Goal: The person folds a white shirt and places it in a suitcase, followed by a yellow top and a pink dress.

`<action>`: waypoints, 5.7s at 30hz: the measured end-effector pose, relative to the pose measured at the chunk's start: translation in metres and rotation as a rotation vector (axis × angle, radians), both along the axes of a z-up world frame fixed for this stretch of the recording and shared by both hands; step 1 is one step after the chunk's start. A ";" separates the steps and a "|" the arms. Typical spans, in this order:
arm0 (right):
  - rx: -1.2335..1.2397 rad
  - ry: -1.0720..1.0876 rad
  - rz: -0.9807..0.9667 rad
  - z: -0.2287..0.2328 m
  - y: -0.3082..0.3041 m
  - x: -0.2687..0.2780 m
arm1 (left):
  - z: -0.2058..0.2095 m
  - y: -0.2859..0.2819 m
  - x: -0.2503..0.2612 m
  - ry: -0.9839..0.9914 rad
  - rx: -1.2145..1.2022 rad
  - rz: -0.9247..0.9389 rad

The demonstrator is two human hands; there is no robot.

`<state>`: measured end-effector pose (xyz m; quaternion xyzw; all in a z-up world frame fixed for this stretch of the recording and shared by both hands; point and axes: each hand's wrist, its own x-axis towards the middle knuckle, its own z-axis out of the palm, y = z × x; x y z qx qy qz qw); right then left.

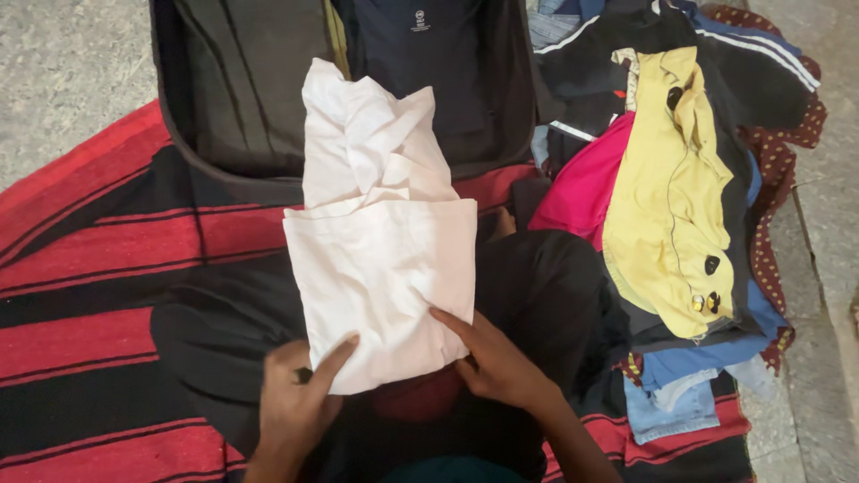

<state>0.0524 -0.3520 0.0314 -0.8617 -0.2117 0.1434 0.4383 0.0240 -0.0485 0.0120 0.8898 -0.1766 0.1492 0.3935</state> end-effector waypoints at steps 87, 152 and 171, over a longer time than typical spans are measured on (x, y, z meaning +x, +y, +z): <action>1.368 0.783 -0.761 -0.068 0.058 0.074 | -0.067 -0.076 0.110 0.881 -1.321 0.063; -0.672 -0.351 -0.235 -0.155 -0.009 0.435 | -0.132 -0.115 0.468 0.238 0.556 0.036; -0.642 -0.340 -0.269 -0.153 -0.006 0.430 | -0.134 -0.115 0.465 0.184 0.522 0.045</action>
